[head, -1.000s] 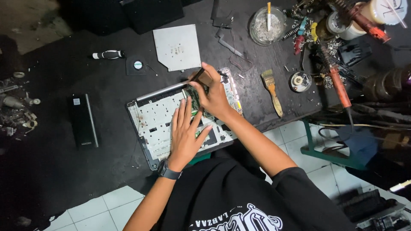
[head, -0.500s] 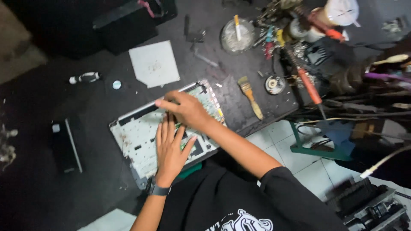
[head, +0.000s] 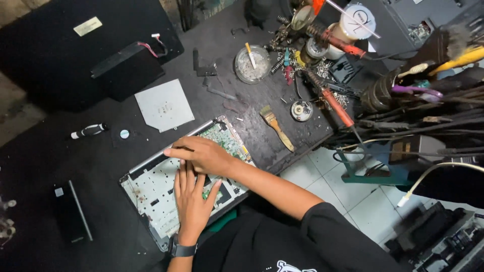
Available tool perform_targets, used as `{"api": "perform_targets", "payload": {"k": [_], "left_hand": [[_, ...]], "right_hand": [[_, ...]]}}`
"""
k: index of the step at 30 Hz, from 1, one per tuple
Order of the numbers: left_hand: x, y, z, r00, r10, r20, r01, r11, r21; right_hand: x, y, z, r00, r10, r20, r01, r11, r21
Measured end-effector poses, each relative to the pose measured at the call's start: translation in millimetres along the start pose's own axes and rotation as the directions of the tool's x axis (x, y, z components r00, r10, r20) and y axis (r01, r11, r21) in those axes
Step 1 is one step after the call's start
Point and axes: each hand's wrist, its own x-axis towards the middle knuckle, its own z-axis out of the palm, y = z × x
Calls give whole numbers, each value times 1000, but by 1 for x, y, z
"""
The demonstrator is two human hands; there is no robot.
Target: Cleaning a laptop motherboard with a brush and unscrewing internal components for repair.
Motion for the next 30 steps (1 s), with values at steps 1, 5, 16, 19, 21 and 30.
{"api": "perform_targets", "payload": {"k": [1, 5, 16, 19, 21, 30], "left_hand": [[2, -1, 2, 1000, 6, -3, -6, 1000, 1], [1, 1, 1, 1000, -5, 2, 5, 1000, -7], [1, 0, -6, 990, -119, 78, 128, 985, -114], [4, 2, -11, 984, -136, 115, 149, 982, -115], [7, 5, -17, 983, -126, 133, 142, 983, -114], [1, -4, -3, 992, -101, 82, 110, 987, -114]], "right_hand": [[2, 1, -3, 1000, -2, -3, 2, 1000, -5], [5, -4, -6, 995, 81, -52, -86, 993, -85], [-9, 13, 26, 942, 252, -220, -245, 968, 61], [-1, 7, 22, 928, 266, -261, -256, 964, 72], [-9, 13, 24, 930, 257, -264, -261, 965, 20], [-3, 7, 18, 945, 230, -232, -211, 972, 102]]}}
